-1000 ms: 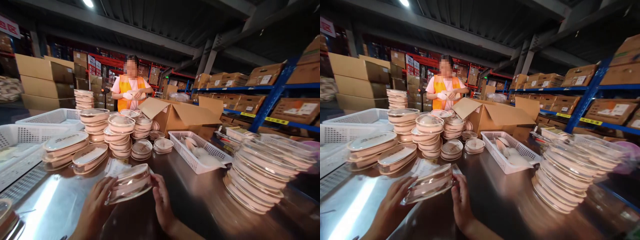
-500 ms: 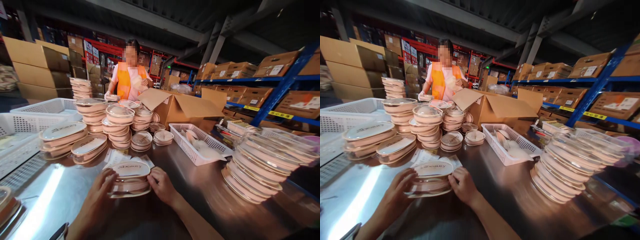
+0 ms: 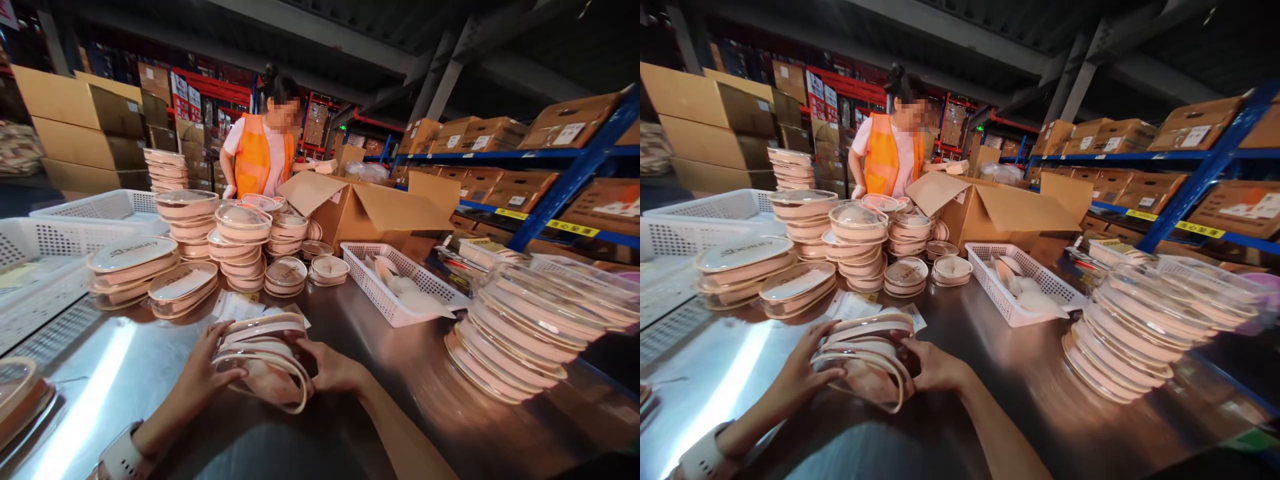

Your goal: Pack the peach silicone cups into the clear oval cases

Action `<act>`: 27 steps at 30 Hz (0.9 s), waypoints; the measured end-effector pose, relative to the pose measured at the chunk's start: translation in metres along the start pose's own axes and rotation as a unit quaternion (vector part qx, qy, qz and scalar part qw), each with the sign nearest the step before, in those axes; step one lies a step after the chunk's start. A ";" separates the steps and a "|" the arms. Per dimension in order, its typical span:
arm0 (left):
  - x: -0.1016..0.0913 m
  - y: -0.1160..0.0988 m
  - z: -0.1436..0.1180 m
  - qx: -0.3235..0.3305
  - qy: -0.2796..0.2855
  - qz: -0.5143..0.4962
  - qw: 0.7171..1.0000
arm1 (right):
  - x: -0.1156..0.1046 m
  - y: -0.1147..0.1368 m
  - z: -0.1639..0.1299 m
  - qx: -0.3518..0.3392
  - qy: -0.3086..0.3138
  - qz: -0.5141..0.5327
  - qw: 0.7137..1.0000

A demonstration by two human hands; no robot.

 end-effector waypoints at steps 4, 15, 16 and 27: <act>0.000 0.008 0.001 -0.076 0.000 -0.040 0.996 | -0.002 0.017 0.000 -0.080 -0.084 -0.134 0.984; 0.009 0.013 -0.006 -0.236 0.029 -0.129 0.963 | -0.002 0.005 0.004 -0.032 -0.143 -0.036 0.988; 0.013 0.010 -0.007 -0.232 0.043 -0.140 0.962 | -0.004 0.005 0.002 -0.036 -0.170 -0.060 0.983; 0.033 -0.004 -0.013 -0.205 0.119 -0.189 0.953 | -0.006 0.001 -0.003 0.018 -0.295 0.043 0.954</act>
Point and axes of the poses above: each hand's wrist, its own z-axis towards the middle knuckle, its own x-axis out of the palm, y = z × x, the point moved 9 cm from there along z, towards the middle knuckle, and after that the axes turned 4 degrees about z, right-handed, at the moved point
